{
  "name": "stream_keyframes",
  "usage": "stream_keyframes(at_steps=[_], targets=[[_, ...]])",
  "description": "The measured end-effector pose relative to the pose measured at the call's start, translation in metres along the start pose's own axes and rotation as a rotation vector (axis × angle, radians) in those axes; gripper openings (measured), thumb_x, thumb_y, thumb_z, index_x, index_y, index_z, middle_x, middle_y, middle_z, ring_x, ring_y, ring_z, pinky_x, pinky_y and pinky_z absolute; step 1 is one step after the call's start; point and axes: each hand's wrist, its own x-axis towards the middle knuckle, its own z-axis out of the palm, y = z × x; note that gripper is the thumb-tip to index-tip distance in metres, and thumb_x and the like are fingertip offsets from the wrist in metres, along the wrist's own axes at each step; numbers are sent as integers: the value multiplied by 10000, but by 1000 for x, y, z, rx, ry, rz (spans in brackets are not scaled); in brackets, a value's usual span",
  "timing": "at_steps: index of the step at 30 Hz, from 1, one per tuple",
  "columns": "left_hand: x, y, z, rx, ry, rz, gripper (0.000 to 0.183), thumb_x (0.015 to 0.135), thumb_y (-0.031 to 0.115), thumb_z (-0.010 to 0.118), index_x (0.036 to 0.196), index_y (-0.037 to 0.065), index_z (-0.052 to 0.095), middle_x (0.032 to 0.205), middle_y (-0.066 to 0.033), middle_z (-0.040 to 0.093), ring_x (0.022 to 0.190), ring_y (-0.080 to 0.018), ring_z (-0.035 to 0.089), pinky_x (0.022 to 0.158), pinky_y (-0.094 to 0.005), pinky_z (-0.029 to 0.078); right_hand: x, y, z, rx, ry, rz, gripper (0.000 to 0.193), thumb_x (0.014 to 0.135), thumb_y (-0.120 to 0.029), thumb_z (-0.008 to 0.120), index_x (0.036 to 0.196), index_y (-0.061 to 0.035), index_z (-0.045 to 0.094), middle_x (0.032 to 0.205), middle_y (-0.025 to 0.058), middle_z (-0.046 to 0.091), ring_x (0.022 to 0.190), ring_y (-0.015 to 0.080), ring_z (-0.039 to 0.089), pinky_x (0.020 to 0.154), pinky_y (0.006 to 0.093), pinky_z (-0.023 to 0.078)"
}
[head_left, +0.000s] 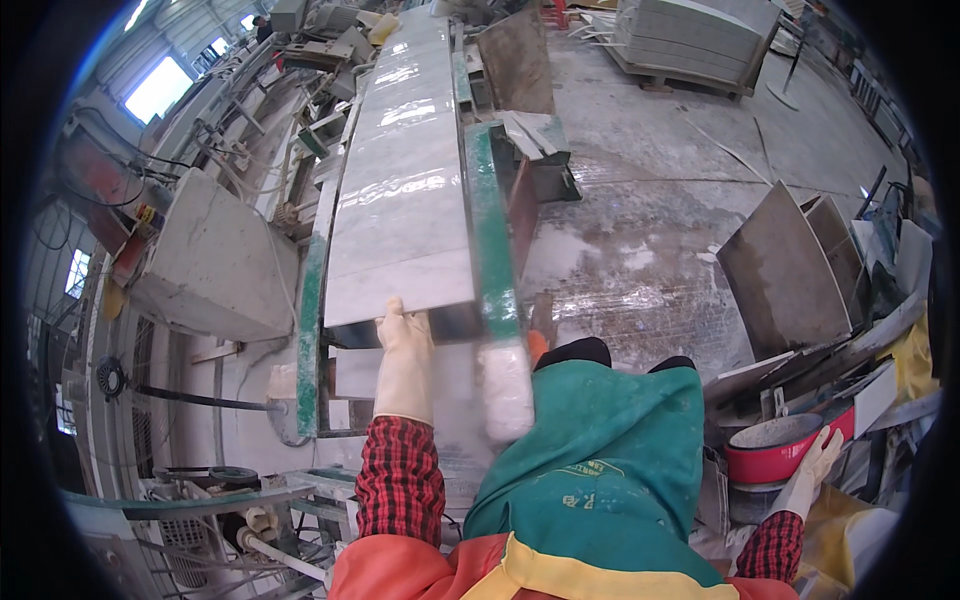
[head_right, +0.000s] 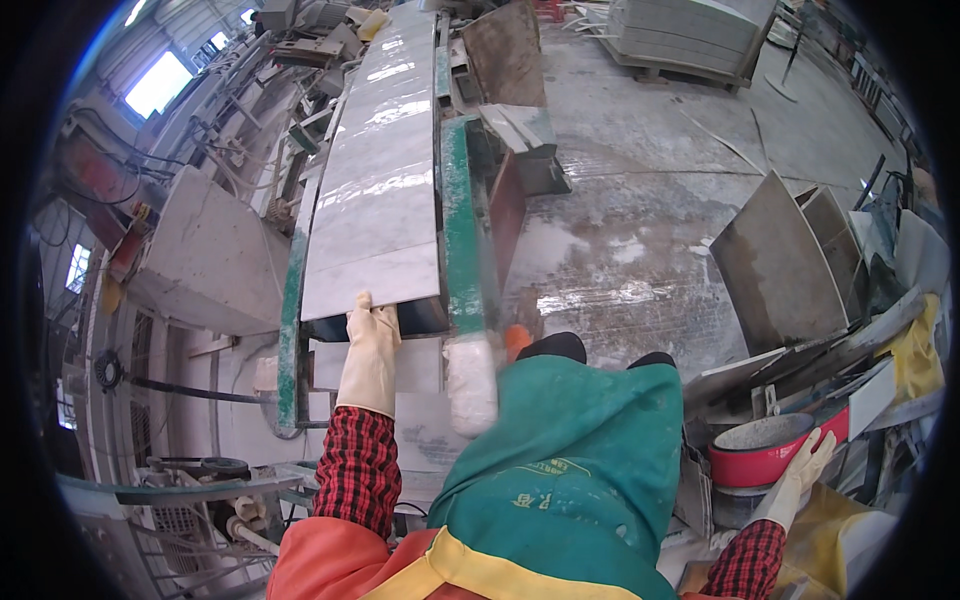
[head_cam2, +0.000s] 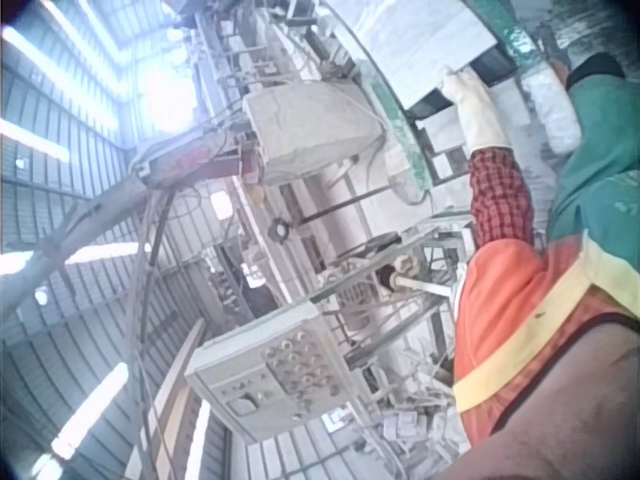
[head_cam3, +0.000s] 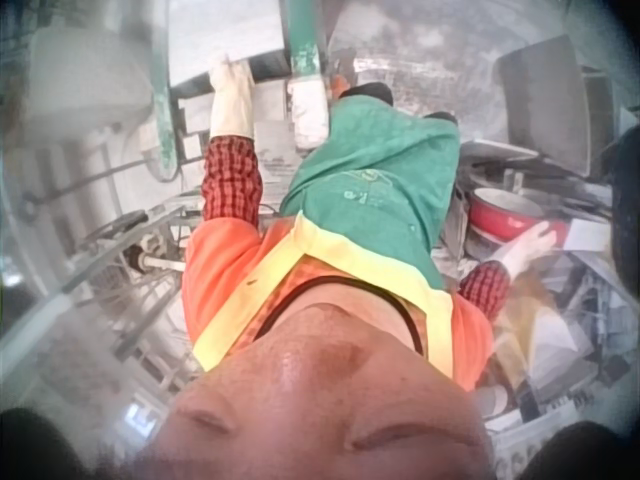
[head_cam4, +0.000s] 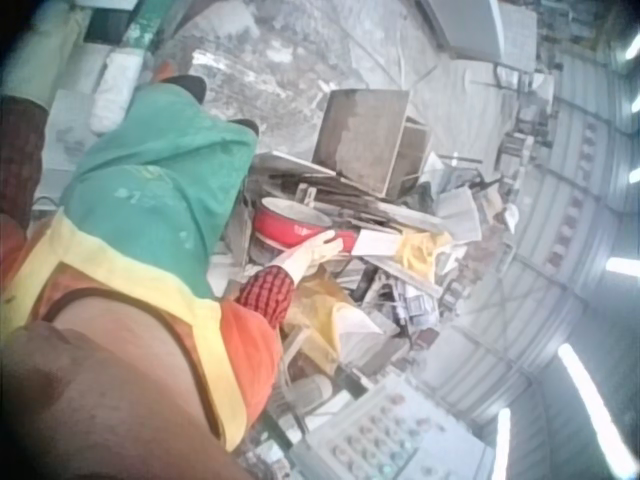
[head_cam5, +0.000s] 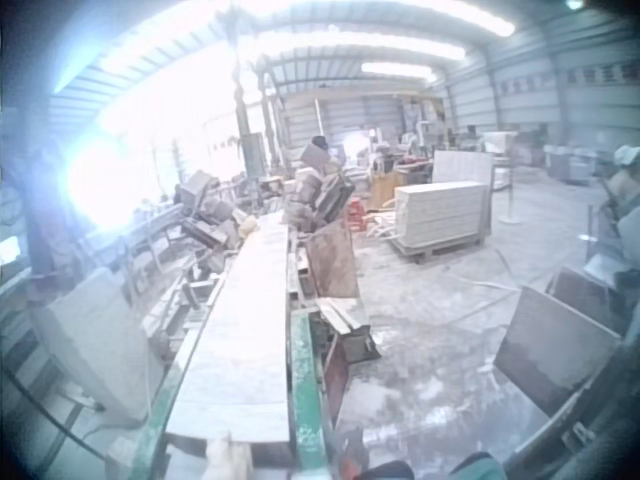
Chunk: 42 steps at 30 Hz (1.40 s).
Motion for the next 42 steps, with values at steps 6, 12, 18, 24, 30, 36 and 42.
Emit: stream_keyframes(at_steps=[6,12,18,24,30,36,42], targets=[[9,1,-1,7,55,-38,356,947,-4,491,1279,61,380,1249,-168,503,1079,-333,588,856,-539,581,-13,-18,-8,7,20,-5,580,977,-436,471,1379,-18,462,1437,219,427,1331,370,380,1123,414,289],[24,-2,-10,-19,-18,-32,358,941,-31,467,1280,7,361,1235,-204,491,1068,-361,586,866,-557,578,-20,-28,-11,-4,30,-10,565,982,-422,464,1371,-12,469,1436,224,427,1329,373,384,1122,420,292],[24,-2,-8,-2,-7,-3,351,929,-17,483,1268,14,399,1215,-189,514,1076,-337,593,833,-500,589,-29,-35,-11,-72,51,-32,590,990,-462,421,1376,-18,466,1439,220,424,1340,363,378,1132,409,282],[-25,15,27,552,57,-71,264,950,157,559,1132,-26,505,1139,-147,573,1020,-268,625,880,-360,585,-35,-39,-16,-154,49,-65,551,992,-420,437,1367,-18,474,1422,221,445,1323,371,398,1118,422,303],[-23,57,-3,837,-114,-252,289,891,130,628,1131,-10,547,1122,-119,581,1009,-226,622,852,-334,564,-25,-72,-36,-353,123,-199,528,976,-382,490,1356,-16,478,1364,228,494,1277,376,441,1087,433,339],[0,78,-37,1597,-274,283,290,794,73,721,1033,7,570,891,-89,666,813,-249,653,689,-376,538,28,-48,-22,-407,93,-171,590,972,-426,482,1355,23,462,1386,222,474,1294,363,420,1099,429,321],[-61,57,44,2510,-511,1193,763,743,24,691,1423,98,352,1481,-131,377,1350,-288,390,1102,-360,349,48,-46,-21,-427,-59,16,690,977,-504,419,1397,43,412,1447,231,411,1351,367,342,1140,419,248]])
